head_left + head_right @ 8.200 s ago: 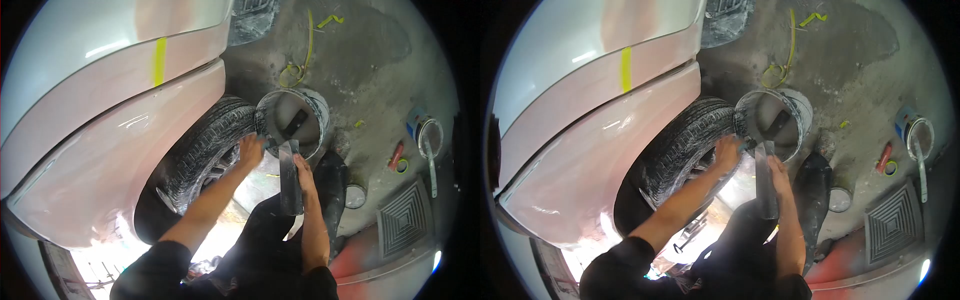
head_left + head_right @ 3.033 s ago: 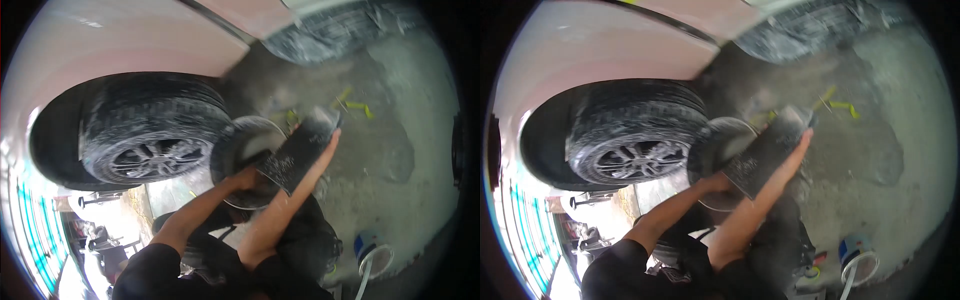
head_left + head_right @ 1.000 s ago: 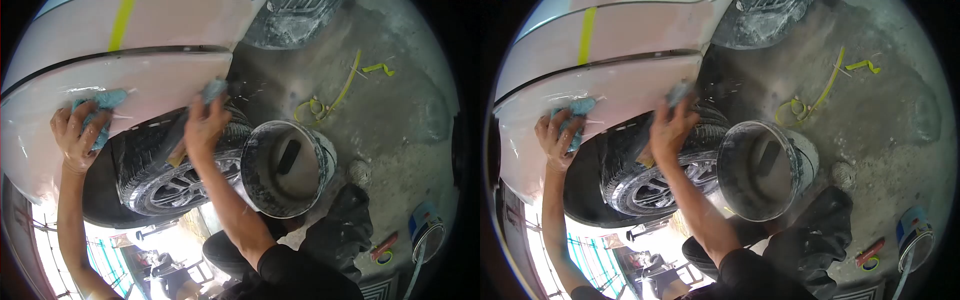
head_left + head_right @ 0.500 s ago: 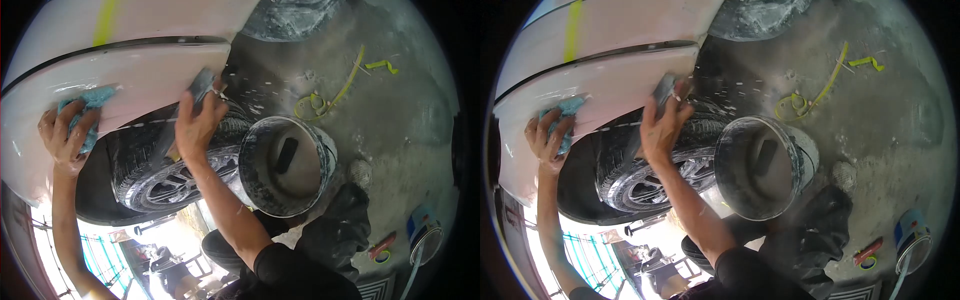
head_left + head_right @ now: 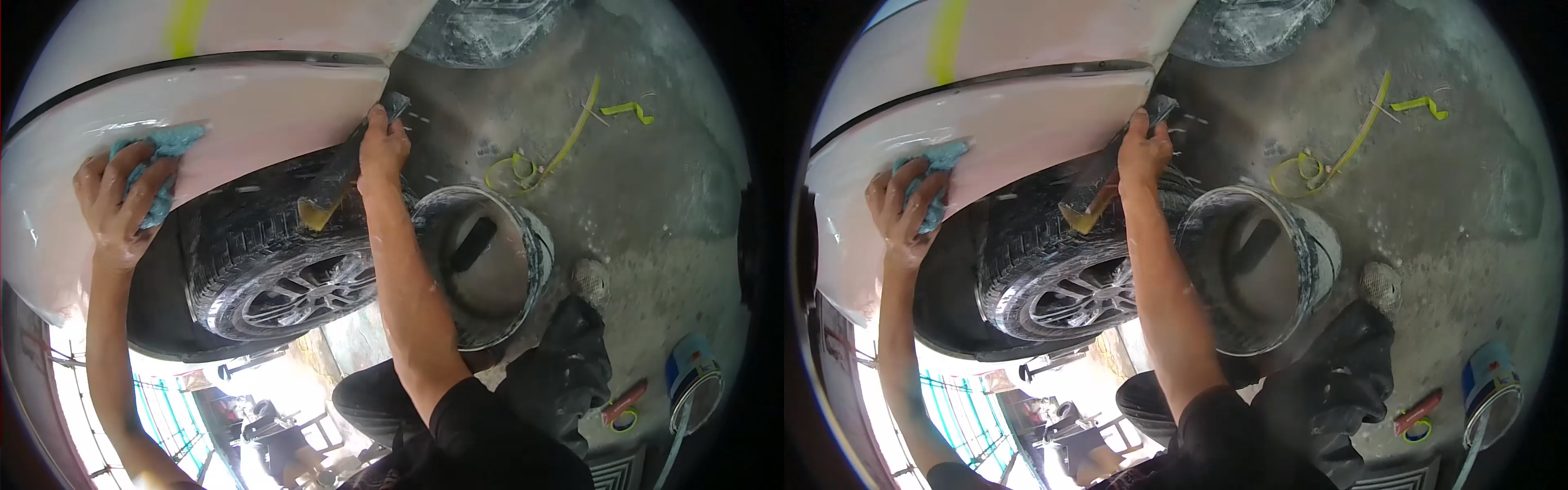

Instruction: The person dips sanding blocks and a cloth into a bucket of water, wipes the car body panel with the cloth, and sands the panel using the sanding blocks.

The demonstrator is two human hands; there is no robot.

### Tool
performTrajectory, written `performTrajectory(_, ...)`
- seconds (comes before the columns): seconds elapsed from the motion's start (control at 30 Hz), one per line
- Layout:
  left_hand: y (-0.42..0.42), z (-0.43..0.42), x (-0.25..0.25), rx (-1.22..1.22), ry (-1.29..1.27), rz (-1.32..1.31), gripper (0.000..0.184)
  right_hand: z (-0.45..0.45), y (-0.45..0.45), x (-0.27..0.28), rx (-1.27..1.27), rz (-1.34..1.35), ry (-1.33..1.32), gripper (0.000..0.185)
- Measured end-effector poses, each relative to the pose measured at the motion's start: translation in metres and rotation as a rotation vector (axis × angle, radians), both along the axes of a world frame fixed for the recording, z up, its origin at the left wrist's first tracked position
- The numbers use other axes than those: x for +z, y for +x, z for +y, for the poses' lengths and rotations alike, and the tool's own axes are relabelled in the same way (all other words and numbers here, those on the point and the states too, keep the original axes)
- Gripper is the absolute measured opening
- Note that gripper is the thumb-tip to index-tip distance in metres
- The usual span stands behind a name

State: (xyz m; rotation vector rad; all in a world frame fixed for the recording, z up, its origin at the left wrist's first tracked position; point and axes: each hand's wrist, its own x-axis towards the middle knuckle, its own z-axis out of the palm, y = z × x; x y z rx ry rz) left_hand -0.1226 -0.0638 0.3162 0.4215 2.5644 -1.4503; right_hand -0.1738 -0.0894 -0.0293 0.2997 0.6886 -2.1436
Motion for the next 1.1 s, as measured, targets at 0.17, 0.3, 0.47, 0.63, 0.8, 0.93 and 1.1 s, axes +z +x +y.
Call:
performTrajectory(0.17, -0.005, 0.001, -0.005, -0.031, 0.023, 0.023, 0.032, 0.052, 0.057, 0.085, -0.155, 0.350, 0.316, 0.075)
performTrajectory(0.3, -0.004, -0.002, -0.004, -0.021, 0.015, 0.012, 0.031, 0.018, 0.028, 0.032, -0.067, 0.231, 0.271, 0.073)
performTrajectory(0.47, -0.006, 0.004, -0.002, -0.037, 0.006, 0.035, 0.033, 0.002, 0.009, 0.006, -0.087, 0.153, 0.139, 0.072)
performTrajectory(0.63, -0.005, 0.000, -0.003, -0.033, 0.006, 0.030, 0.033, 0.031, 0.036, 0.057, -0.192, 0.321, 0.412, 0.073)
performTrajectory(0.8, -0.004, 0.000, -0.002, -0.039, -0.005, 0.030, 0.031, -0.020, -0.002, -0.018, -0.026, -0.075, 0.017, 0.072)
performTrajectory(0.93, -0.005, -0.004, -0.005, -0.078, -0.004, 0.036, 0.032, 0.036, 0.039, 0.053, -0.083, 0.300, 0.377, 0.070)
performTrajectory(1.1, -0.002, -0.002, -0.005, -0.024, 0.015, 0.046, 0.032, -0.004, -0.015, -0.027, 0.261, -0.316, -0.168, 0.067)
